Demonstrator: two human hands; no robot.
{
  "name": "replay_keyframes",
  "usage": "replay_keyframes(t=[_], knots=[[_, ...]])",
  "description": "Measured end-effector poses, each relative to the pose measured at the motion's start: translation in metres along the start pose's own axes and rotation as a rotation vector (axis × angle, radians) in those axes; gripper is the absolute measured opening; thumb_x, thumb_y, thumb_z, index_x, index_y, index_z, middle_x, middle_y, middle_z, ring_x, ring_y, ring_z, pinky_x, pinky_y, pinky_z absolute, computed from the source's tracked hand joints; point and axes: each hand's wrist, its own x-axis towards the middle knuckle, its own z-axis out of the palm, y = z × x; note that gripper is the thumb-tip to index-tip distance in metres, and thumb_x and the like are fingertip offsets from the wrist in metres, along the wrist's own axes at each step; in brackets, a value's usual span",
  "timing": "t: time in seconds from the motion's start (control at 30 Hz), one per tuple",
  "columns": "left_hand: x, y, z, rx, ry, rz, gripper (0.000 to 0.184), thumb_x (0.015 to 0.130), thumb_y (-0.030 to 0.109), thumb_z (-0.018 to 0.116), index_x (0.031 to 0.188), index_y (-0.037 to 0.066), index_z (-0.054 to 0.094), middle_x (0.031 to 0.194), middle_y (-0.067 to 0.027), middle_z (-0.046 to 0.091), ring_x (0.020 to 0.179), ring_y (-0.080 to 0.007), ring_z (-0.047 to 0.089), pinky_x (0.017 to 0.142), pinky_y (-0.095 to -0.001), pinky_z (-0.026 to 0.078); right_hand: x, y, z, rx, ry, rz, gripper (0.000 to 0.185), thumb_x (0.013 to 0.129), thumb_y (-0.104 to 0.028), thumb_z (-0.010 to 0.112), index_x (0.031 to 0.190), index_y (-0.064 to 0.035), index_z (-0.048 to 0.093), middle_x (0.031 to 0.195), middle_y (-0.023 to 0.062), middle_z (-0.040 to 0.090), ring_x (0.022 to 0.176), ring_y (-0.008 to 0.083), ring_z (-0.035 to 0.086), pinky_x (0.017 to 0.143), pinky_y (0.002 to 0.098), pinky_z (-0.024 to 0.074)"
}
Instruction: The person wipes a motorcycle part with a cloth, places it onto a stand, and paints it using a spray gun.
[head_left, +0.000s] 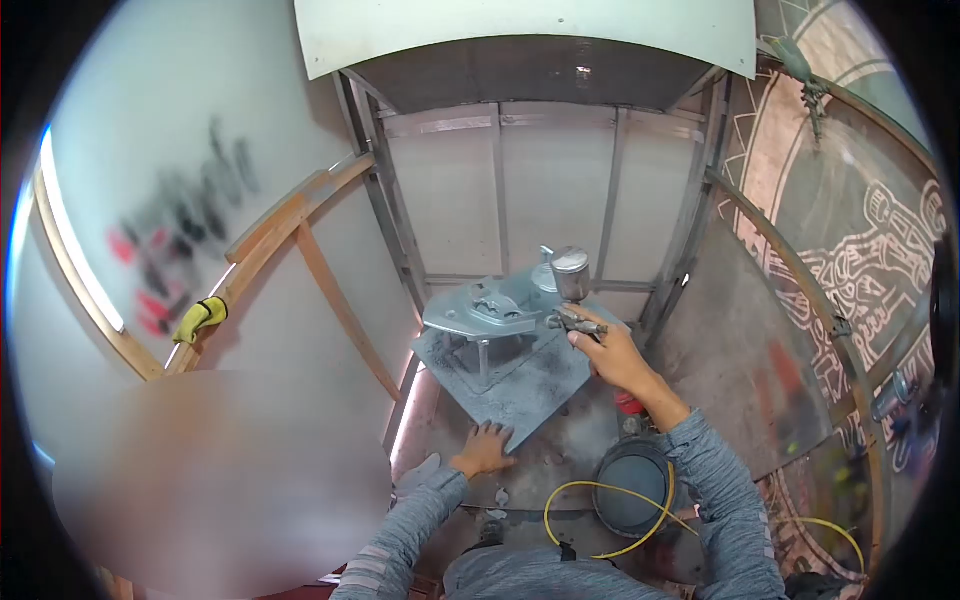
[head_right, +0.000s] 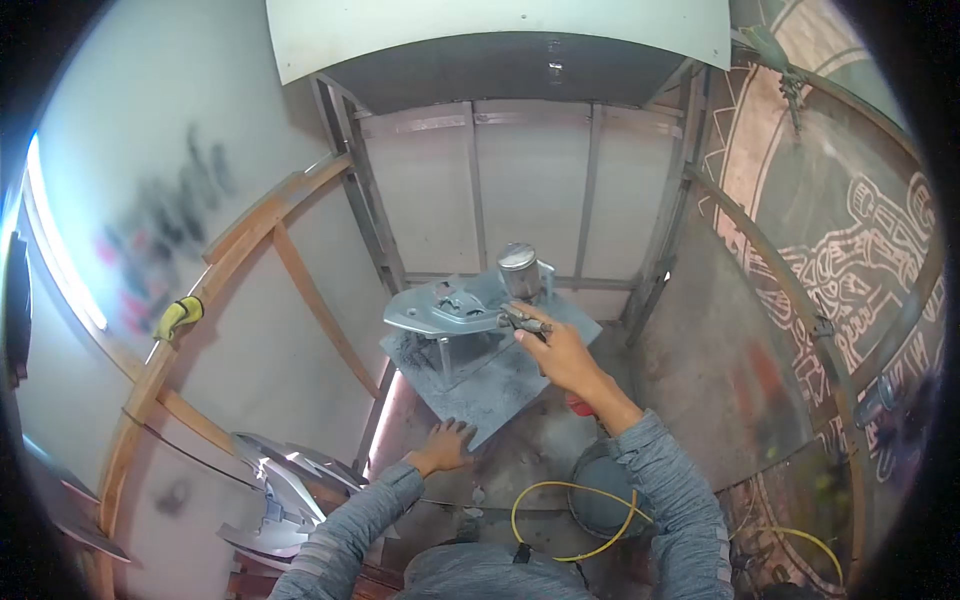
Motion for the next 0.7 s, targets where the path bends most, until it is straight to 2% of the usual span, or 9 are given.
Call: replay_keyframes(t=[0.07,0.2,0.27,0.4,0.47,0.53,0.6,0.67,0.7], knots=[[-0.006,-0.004,-0.004,0.122,-0.102,-0.084,0.087,0.076,0.052,0.070,0.147,0.012,0.038,0.151,-0.0173,0.036,0.141,-0.0436,0.027,0.113,-0.0602,0.024,0.012,-0.002,0.010,-0.017,-0.029,-0.009,0.044,0.093,-0.017,0.058,0.136,-0.0145,0.055,0.071,0.0019,0.058,0.050,0.0093,0.050,0.049,0.0278,0.0443],[-0.017,-0.036,-0.026,0.140,-0.088,-0.177,0.089,0.078,0.051,0.069,0.149,0.011,0.033,0.153,-0.0168,0.034,0.144,-0.0426,0.022,0.113,-0.0615,0.020,0.035,-0.010,0.030,0.028,-0.074,-0.030,0.044,0.092,-0.017,0.059,0.136,-0.0139,0.055,0.069,0.0020,0.058,0.049,0.0094,0.050,0.049,0.0286,0.0442],[-0.020,-0.046,-0.044,0.110,-0.164,-0.272,0.096,0.079,0.053,0.068,0.152,0.008,0.025,0.157,-0.0161,0.026,0.145,-0.0422,0.018,0.115,-0.0601,0.018,0.053,-0.008,0.042,0.062,-0.089,-0.041,0.046,0.092,-0.019,0.059,0.137,-0.0132,0.055,0.069,0.0014,0.057,0.049,0.0094,0.049,0.048,0.0284,0.0434],[-0.009,-0.086,-0.028,0.124,-0.122,-0.332,0.099,0.078,0.054,0.068,0.152,0.007,0.023,0.160,-0.0147,0.019,0.147,-0.0415,0.013,0.116,-0.0596,0.016,0.094,-0.011,0.062,0.081,-0.138,-0.051,0.047,0.091,-0.021,0.059,0.138,-0.0130,0.054,0.070,0.0014,0.057,0.048,0.0092,0.048,0.047,0.0279,0.0423],[-0.004,-0.101,-0.029,0.130,-0.096,-0.410,0.101,0.078,0.054,0.069,0.153,0.005,0.022,0.162,-0.0129,0.013,0.148,-0.0401,0.009,0.117,-0.0595,0.014,0.117,-0.015,0.067,0.111,-0.230,-0.067,0.047,0.091,-0.022,0.059,0.137,-0.0129,0.055,0.072,0.0022,0.058,0.048,0.0094,0.049,0.046,0.0278,0.0416],[0.005,-0.117,-0.032,0.147,-0.121,-0.447,0.104,0.077,0.054,0.070,0.153,0.006,0.019,0.162,-0.0126,0.012,0.148,-0.0393,0.007,0.117,-0.0589,0.014,0.143,-0.022,0.067,0.097,-0.236,-0.025,0.043,0.091,-0.022,0.059,0.132,-0.0118,0.058,0.073,0.0036,0.060,0.050,0.0102,0.051,0.046,0.0277,0.0414],[0.012,-0.132,-0.036,0.105,-0.124,-0.484,0.105,0.077,0.054,0.070,0.154,0.006,0.017,0.162,-0.0117,0.011,0.148,-0.0383,0.007,0.117,-0.0584,0.014,0.183,-0.005,0.072,0.038,-0.068,-0.074,0.040,0.091,-0.023,0.060,0.129,-0.0103,0.060,0.074,0.0043,0.061,0.050,0.0125,0.053,0.046,0.0291,0.0424],[0.022,-0.147,-0.039,0.040,-0.115,-0.500,0.105,0.077,0.054,0.070,0.154,0.006,0.017,0.162,-0.0108,0.011,0.149,-0.0370,0.007,0.117,-0.0584,0.016,0.209,-0.004,0.065,0.066,-0.055,-0.018,0.037,0.091,-0.024,0.059,0.125,-0.0096,0.061,0.077,0.0063,0.064,0.056,0.0148,0.057,0.048,0.0309,0.0448],[0.027,-0.152,-0.042,0.060,-0.133,-0.515,0.104,0.077,0.054,0.070,0.154,0.007,0.017,0.162,-0.0104,0.011,0.149,-0.0366,0.008,0.117,-0.0582,0.017,0.226,0.006,0.063,0.025,0.058,-0.023,0.036,0.091,-0.023,0.059,0.124,-0.0093,0.062,0.078,0.0079,0.066,0.061,0.0157,0.059,0.052,0.0324,0.0470]])
